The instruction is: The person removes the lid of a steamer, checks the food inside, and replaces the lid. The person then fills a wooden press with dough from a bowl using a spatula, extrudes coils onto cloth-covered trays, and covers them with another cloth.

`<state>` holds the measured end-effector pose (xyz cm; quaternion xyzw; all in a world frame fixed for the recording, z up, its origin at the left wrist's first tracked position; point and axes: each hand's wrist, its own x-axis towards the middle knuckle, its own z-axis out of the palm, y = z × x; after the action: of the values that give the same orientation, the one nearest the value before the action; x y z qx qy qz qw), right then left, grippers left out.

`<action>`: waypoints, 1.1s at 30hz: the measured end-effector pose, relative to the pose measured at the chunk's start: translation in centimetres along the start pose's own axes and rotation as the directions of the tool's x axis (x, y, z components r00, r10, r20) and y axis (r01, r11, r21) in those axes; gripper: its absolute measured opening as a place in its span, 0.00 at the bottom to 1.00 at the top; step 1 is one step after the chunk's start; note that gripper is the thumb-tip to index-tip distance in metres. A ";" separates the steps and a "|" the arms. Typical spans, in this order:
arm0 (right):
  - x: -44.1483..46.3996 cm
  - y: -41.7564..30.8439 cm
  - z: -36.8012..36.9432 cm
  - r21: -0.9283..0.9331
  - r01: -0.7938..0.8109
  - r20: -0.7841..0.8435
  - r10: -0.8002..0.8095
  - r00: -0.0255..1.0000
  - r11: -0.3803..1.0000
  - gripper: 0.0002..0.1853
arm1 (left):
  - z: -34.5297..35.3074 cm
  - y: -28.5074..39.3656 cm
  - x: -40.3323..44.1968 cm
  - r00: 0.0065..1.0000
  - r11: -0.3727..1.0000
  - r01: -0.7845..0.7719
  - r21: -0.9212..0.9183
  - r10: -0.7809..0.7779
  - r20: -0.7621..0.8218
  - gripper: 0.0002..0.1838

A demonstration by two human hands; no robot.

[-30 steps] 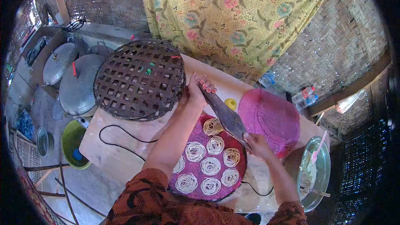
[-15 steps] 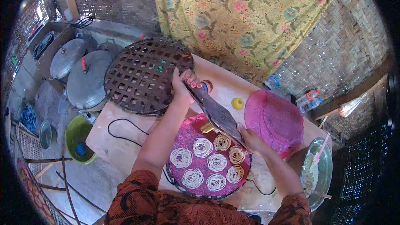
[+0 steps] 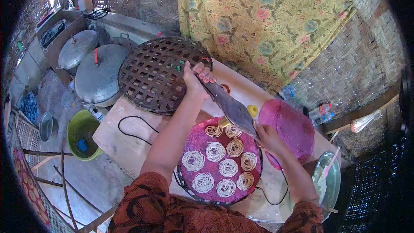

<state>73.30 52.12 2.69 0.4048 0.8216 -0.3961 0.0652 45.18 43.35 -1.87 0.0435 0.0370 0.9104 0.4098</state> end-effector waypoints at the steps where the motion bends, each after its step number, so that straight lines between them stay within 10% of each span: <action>1: 0.5 0.3 0.3 0.000 0.052 -0.037 -0.052 0.998 0.999 0.37 | 0.6 0.5 -0.2 1.000 1.000 0.000 0.000 0.000 0.003 0.29; 26: 0.7 0.2 2.6 -0.148 0.114 -0.024 -0.118 0.993 0.982 0.36 | -0.3 2.2 -1.2 0.999 0.995 -0.046 0.091 0.043 0.033 0.26; 28: 1.3 1.1 1.9 0.472 -0.037 0.369 -0.159 0.916 0.881 0.40 | -1.2 2.6 -1.0 0.988 0.999 -0.017 0.033 0.012 0.151 0.28; 33: 1.5 -0.8 6.0 0.916 -0.324 0.399 -0.461 0.793 0.236 0.45 | -2.8 2.6 -0.6 0.966 0.997 0.043 -0.068 -0.024 0.258 0.26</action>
<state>70.40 48.54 -1.56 0.1660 0.3451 -0.9229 0.0401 43.37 41.07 -4.44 0.1457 -0.0489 0.8907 0.4279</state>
